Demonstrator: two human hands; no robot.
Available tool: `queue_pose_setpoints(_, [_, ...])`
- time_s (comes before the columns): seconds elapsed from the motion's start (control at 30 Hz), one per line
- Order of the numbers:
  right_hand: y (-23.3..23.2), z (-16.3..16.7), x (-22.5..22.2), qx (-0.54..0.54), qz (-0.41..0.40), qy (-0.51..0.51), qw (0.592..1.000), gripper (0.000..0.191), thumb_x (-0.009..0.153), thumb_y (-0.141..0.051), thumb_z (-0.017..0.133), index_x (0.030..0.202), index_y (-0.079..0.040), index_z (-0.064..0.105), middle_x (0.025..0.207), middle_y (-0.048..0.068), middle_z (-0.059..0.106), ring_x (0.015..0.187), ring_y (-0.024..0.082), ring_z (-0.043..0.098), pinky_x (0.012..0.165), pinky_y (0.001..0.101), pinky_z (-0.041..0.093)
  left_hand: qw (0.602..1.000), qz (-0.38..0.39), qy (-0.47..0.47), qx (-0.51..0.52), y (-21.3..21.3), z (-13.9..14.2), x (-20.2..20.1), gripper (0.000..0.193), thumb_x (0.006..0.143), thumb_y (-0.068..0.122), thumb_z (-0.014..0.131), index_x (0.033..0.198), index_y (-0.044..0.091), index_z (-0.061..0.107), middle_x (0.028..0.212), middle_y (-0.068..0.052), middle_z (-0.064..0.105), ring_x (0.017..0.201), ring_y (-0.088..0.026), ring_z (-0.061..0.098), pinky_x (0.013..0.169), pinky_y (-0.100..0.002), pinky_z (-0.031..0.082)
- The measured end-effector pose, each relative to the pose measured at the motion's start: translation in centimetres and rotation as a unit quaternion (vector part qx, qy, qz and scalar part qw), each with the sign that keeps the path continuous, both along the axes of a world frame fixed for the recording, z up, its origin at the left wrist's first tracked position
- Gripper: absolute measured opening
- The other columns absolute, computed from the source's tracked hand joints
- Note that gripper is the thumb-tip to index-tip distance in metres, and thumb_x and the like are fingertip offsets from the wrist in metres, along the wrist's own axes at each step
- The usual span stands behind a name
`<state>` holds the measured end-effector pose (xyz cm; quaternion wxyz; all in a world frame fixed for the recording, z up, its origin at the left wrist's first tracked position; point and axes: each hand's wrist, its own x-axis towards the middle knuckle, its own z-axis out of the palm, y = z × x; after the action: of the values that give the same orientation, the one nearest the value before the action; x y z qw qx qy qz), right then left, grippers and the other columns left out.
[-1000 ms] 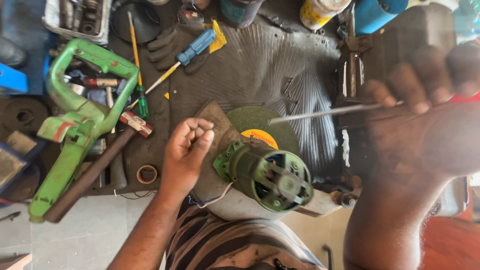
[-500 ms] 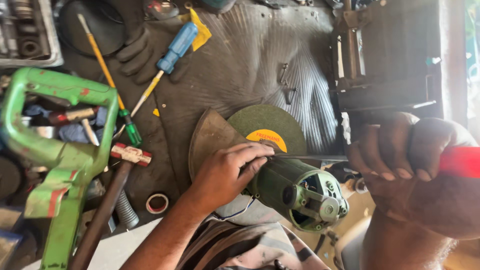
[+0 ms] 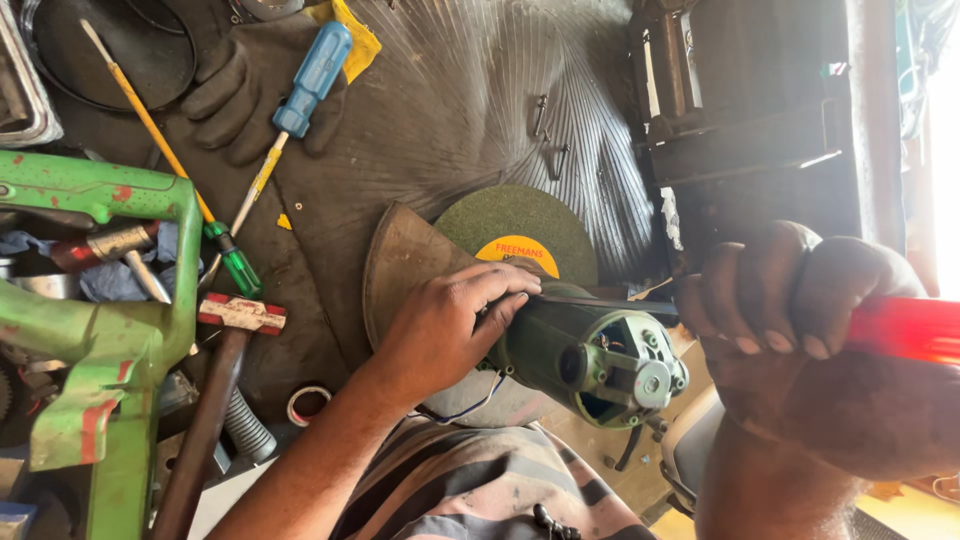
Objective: The person disassembles a green electric motor on a cluttered workbench. They use a red-handled screwdriver to unscrew fasteners from the motor housing, pull off the outer casing, separate the stator and rotor, and use a brush and screwdriver to work on the housing parts.
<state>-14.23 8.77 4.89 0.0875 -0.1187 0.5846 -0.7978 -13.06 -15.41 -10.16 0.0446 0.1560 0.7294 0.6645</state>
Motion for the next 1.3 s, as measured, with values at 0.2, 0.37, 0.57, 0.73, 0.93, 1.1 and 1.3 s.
queue_pose_setpoints(0.2, [-2.6,1.5,2.1,0.148,-0.06,0.148,0.976,0.047,0.098,-0.051,0.059,0.082,-0.007,0.052,0.076,0.005,0.049,0.069,0.021,0.049,0.064,0.0371,0.04,1.0,0.0,-0.01,-0.016,-0.2,0.4,0.3,0.021,0.099,0.02,0.063,0.116,0.009,0.07,0.118,-0.009,0.075,0.108,-0.031,0.072,0.088,-0.04,0.057])
queue_pose_setpoints(0.37, [-3.2,1.8,2.5,0.139,-0.034,0.202,0.969,0.052,0.097,-0.054,0.058,0.08,-0.005,0.055,0.072,0.006,0.051,0.066,0.022,0.052,0.061,0.0381,0.043,0.999,0.002,-0.025,-0.026,-0.1,0.3,0.8,0.025,0.097,0.019,0.063,0.119,0.01,0.069,0.118,-0.01,0.074,0.11,-0.031,0.071,0.089,-0.04,0.057])
queue_pose_setpoints(0.57, [-3.5,2.5,0.0,0.054,0.076,0.138,0.986,0.058,0.095,-0.058,0.058,0.078,-0.003,0.058,0.067,0.006,0.054,0.061,0.022,0.056,0.058,0.0394,0.047,0.999,0.008,-0.015,-0.029,-0.1,2.2,1.0,0.03,0.096,0.013,0.063,0.126,0.008,0.066,0.123,-0.011,0.073,0.114,-0.033,0.07,0.093,-0.041,0.055])
queue_pose_setpoints(0.73, [-6.8,4.1,0.6,0.043,-0.09,0.245,0.964,0.064,0.094,-0.061,0.057,0.076,0.0,0.061,0.063,0.007,0.057,0.057,0.022,0.059,0.055,0.0404,0.05,0.991,0.02,0.128,0.025,-0.4,6.4,0.9,0.029,0.1,0.012,0.066,0.128,0.006,0.064,0.129,-0.014,0.071,0.123,-0.034,0.07,0.102,-0.04,0.056])
queue_pose_setpoints(0.93, [-4.8,5.6,-3.6,0.008,0.295,0.094,0.951,0.075,0.091,-0.071,0.057,0.078,0.003,0.064,0.061,0.008,0.059,0.054,0.021,0.061,0.053,0.0395,0.051,0.984,-0.074,0.137,-0.084,1.5,9.6,0.5,0.026,0.092,0.007,0.07,0.117,0.005,0.064,0.108,-0.014,0.072,0.102,-0.035,0.071,0.087,-0.044,0.056])
queue_pose_setpoints(1.1, [-5.3,2.7,2.4,0.062,-0.119,0.203,0.97,0.086,0.093,-0.082,0.058,0.108,0.003,0.052,0.093,0.012,0.054,0.083,0.023,0.057,0.08,0.0368,0.048,0.974,0.088,0.181,-0.1,3.4,10.5,0.7,0.024,0.086,0.015,0.082,0.1,0.01,0.064,0.092,-0.007,0.071,0.085,-0.029,0.073,0.07,-0.042,0.056])
queue_pose_setpoints(1.3, [-6.8,5.9,3.3,0.211,-0.038,0.163,0.963,0.093,0.083,-0.086,0.059,0.108,0.002,0.044,0.101,0.011,0.049,0.086,0.02,0.052,0.079,0.0308,0.047,0.964,0.109,0.179,-0.165,4.7,10.6,1.1,0.024,0.078,0.012,0.082,0.091,0.009,0.062,0.085,-0.01,0.067,0.079,-0.033,0.07,0.065,-0.046,0.053])
